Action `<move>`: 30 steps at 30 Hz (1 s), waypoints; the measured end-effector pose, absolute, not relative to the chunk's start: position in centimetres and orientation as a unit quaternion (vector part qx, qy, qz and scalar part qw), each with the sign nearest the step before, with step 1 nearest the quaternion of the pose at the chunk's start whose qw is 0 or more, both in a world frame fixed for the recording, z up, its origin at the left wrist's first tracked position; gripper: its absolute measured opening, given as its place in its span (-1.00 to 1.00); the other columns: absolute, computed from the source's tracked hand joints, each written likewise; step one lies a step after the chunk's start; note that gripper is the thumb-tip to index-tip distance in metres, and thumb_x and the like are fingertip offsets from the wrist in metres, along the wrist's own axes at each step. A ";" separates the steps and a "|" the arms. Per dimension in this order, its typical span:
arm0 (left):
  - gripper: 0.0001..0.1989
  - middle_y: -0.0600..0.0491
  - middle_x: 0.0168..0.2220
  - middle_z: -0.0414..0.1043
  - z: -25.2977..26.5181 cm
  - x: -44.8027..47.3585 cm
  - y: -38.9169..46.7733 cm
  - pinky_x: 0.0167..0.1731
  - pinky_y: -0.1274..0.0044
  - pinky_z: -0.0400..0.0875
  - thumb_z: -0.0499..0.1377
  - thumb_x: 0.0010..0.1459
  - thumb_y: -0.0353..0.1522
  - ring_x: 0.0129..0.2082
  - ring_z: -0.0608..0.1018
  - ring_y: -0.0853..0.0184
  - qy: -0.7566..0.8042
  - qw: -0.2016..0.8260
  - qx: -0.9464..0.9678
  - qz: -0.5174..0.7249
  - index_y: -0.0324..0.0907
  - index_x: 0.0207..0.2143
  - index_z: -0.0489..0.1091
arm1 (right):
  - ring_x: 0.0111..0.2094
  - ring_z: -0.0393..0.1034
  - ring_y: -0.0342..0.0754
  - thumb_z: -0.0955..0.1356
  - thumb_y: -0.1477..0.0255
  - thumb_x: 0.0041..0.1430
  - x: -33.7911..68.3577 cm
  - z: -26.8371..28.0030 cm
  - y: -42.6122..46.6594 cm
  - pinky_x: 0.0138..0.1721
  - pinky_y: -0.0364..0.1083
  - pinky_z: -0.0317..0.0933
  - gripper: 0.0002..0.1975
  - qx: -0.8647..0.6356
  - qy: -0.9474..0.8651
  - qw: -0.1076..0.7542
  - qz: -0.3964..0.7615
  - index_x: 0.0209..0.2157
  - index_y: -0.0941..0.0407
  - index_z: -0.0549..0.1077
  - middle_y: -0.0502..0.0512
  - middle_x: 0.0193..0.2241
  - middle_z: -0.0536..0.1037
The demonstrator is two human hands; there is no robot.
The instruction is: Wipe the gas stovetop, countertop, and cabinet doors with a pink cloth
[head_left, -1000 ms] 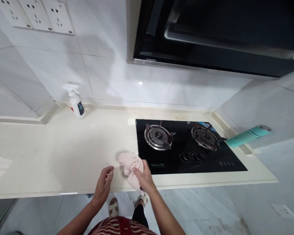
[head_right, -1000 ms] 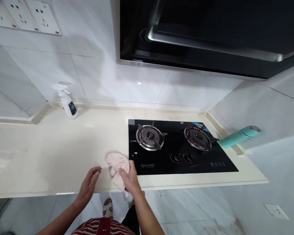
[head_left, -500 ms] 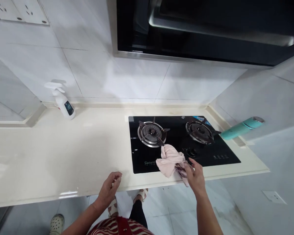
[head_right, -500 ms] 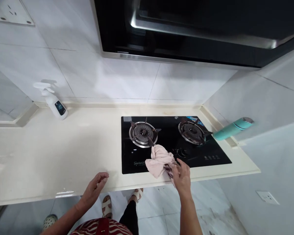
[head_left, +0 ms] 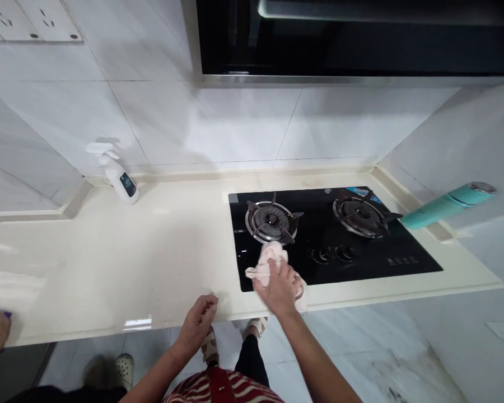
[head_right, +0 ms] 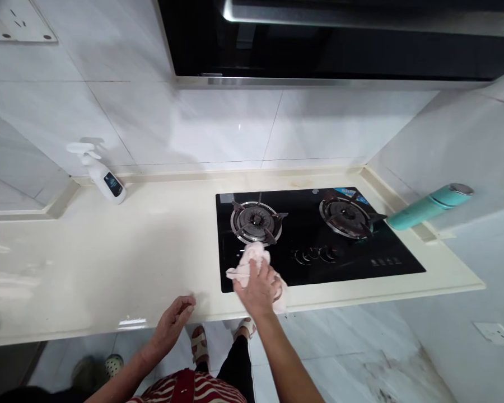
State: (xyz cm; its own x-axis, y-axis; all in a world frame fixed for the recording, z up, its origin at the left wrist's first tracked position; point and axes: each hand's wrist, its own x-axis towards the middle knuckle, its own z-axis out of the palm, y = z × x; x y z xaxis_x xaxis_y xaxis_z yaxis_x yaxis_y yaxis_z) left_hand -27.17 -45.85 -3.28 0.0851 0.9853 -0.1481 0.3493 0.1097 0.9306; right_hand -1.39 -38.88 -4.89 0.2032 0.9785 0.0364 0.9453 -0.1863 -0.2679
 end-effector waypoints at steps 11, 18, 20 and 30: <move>-0.60 0.05 -0.33 0.51 0.3 -32.8 -45.6 -0.28 0.45 0.51 0.09 0.24 -0.01 -0.32 0.58 0.29 0.656 0.387 0.476 0.439 -0.13 -0.12 0.39 | 0.08 0.27 0.06 0.41 0.47 -0.07 -15.3 -4.2 -45.1 0.18 0.10 0.16 -0.63 -0.437 -0.764 0.290 0.375 -0.14 0.08 0.48 0.11 0.05 0.42; -0.65 0.01 -0.20 0.50 -0.5 -32.7 -45.8 -0.16 0.44 0.47 0.10 0.23 -0.06 -0.25 0.56 0.30 0.651 0.382 0.488 0.439 -0.13 -0.20 0.44 | 0.09 0.32 0.04 0.35 0.33 0.10 1.0 -0.9 -45.8 0.07 0.01 0.28 -0.69 -0.579 -0.576 0.489 0.305 -0.09 0.06 0.39 0.18 0.09 0.38; -0.69 0.02 -0.22 0.49 -0.8 -31.6 -46.1 -0.17 0.45 0.46 0.08 0.24 -0.11 -0.25 0.54 0.31 0.643 0.409 0.498 0.414 -0.13 -0.21 0.44 | 0.09 0.32 0.10 0.36 0.19 0.08 6.6 -2.3 -45.1 0.09 0.08 0.26 -0.61 -0.651 -0.539 0.489 0.216 -0.10 0.08 0.36 0.22 0.09 0.37; -0.85 0.04 -0.40 0.51 -0.4 -29.7 -47.9 -0.44 0.39 0.44 0.13 0.17 -0.22 -0.44 0.52 0.23 0.583 0.458 0.584 0.331 0.14 -0.30 0.52 | 0.05 0.19 0.32 0.25 0.02 0.03 0.8 -9.9 -43.9 0.08 0.29 0.12 -0.44 -0.749 -0.600 0.280 -0.001 -0.14 0.18 0.46 0.44 0.04 0.33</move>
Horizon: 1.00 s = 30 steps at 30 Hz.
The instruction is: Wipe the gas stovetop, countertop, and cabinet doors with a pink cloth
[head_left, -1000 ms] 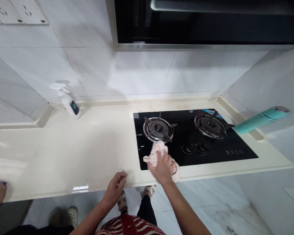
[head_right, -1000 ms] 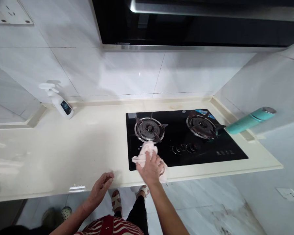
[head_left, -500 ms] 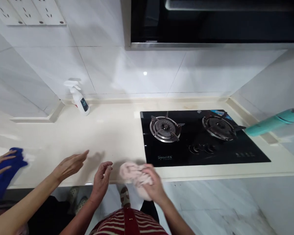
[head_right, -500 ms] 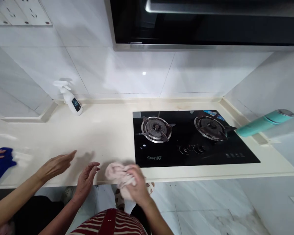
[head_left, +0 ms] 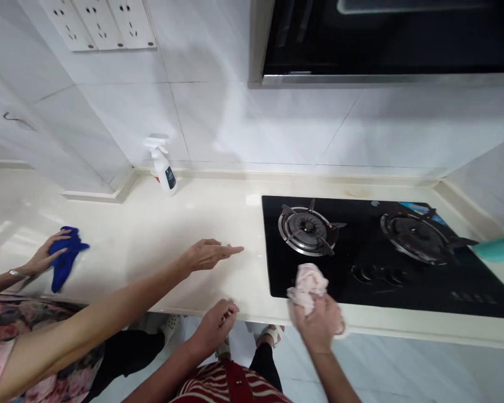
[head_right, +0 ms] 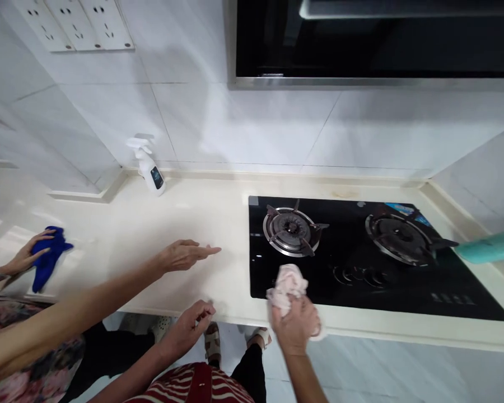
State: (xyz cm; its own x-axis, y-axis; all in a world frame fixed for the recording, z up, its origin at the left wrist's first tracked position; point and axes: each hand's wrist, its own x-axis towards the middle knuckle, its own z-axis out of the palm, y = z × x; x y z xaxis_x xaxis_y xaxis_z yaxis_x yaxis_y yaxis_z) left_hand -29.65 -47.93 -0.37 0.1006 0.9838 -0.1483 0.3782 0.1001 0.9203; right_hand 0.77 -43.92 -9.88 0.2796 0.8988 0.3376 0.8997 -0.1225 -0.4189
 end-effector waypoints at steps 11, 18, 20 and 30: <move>-0.87 0.00 -0.33 0.47 -2.0 -30.1 -47.3 -0.29 0.33 0.51 0.14 0.17 -0.21 -0.33 0.53 0.18 0.614 0.388 0.585 0.361 0.00 -0.30 0.44 | 0.20 0.08 0.26 0.48 0.31 -0.02 -14.1 -4.7 -42.5 0.22 0.25 -0.01 -0.41 -0.528 -0.784 0.163 0.282 0.09 0.08 0.44 0.25 0.21 0.23; -0.66 -0.12 -0.03 0.39 -3.5 -29.6 -46.1 0.09 0.12 0.39 0.23 0.06 -0.22 0.03 0.45 0.05 0.678 0.218 0.597 0.369 -0.12 -0.10 0.48 | 0.31 0.12 0.03 0.37 0.43 0.09 -9.4 -3.8 -42.1 0.34 0.08 0.05 -0.41 -0.443 -0.723 0.288 0.444 0.20 -0.02 0.38 0.14 0.28 0.22; -0.53 -0.15 0.07 0.36 -4.5 -28.5 -45.1 0.15 0.08 0.34 0.29 0.00 -0.21 0.12 0.40 -0.01 0.696 0.165 0.601 0.358 -0.09 0.00 0.47 | 0.22 0.25 0.00 0.31 0.39 0.18 -7.2 -4.2 -42.0 0.28 0.04 0.16 -0.57 -0.448 -0.677 0.366 0.456 0.10 0.04 0.45 0.17 0.19 0.34; -0.51 -0.19 0.32 0.19 -3.9 -19.7 -41.0 0.11 -0.07 0.21 0.25 0.09 -0.25 0.34 0.14 -0.18 0.772 0.072 0.621 0.116 -0.02 0.12 0.46 | -0.18 0.46 0.03 0.28 -0.01 0.25 10.5 -5.5 -37.2 -0.14 -0.01 0.38 -0.53 -0.583 -0.562 0.443 0.384 -0.18 0.09 0.56 0.16 -0.19 0.53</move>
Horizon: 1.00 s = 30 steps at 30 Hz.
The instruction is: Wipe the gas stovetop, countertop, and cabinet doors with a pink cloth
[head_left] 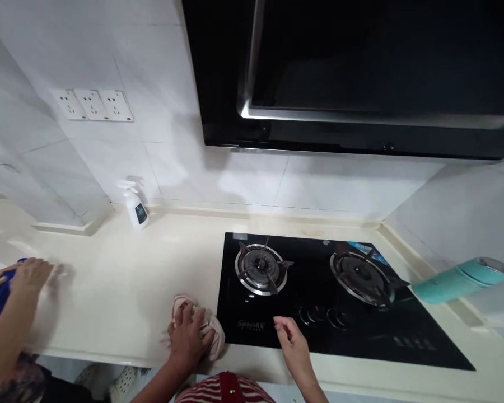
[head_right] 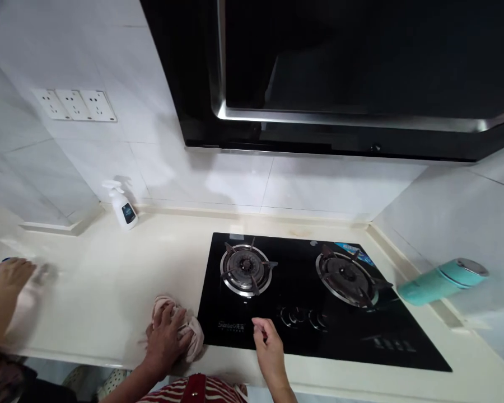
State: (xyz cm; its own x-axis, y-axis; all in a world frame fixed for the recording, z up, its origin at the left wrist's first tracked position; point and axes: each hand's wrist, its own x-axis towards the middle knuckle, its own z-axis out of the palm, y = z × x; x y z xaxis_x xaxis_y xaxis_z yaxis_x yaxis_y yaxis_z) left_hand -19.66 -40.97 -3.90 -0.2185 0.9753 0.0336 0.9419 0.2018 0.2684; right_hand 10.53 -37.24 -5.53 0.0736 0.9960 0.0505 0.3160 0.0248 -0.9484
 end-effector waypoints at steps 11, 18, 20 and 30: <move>-0.62 -0.14 0.18 0.34 -4.5 -18.7 -40.7 0.06 0.15 0.37 0.22 0.18 -0.21 0.21 0.33 -0.06 0.781 -0.049 0.604 0.148 -0.05 0.04 0.50 | -0.30 0.48 -0.09 0.18 0.19 0.34 13.9 -8.9 -35.7 -0.28 -0.13 0.34 -0.64 -0.533 -0.726 0.322 0.292 -0.24 0.02 0.55 0.03 -0.28 0.56; -0.35 -0.23 0.25 0.25 -5.9 -18.6 -41.7 0.19 0.12 0.30 0.26 0.14 -0.13 0.26 0.30 -0.07 0.828 -0.089 0.527 0.169 -0.18 0.24 0.33 | -0.35 0.49 -0.18 0.12 0.29 0.43 14.4 -10.8 -34.8 -0.36 -0.22 0.29 -0.62 -0.464 -0.799 0.347 0.165 -0.19 0.08 0.51 0.03 -0.28 0.56; -0.36 -0.22 0.29 0.24 -5.7 -18.2 -42.1 0.20 0.10 0.29 0.22 0.18 -0.10 0.29 0.29 -0.08 0.841 -0.049 0.517 0.153 -0.15 0.26 0.31 | -0.34 0.49 -0.18 0.12 0.29 0.45 14.5 -11.1 -34.9 -0.36 -0.22 0.29 -0.63 -0.449 -0.808 0.351 0.151 -0.18 0.09 0.50 0.03 -0.28 0.55; -0.28 -0.24 0.40 0.08 -4.7 -15.4 -42.6 0.16 -0.08 0.22 0.27 0.10 -0.12 0.37 0.14 -0.21 0.867 -0.004 0.491 0.088 -0.05 0.30 0.27 | -0.36 0.46 -0.22 0.12 0.37 0.46 14.3 -10.4 -35.0 -0.37 -0.24 0.27 -0.69 -0.405 -0.829 0.369 0.110 -0.19 0.10 0.46 -0.01 -0.33 0.50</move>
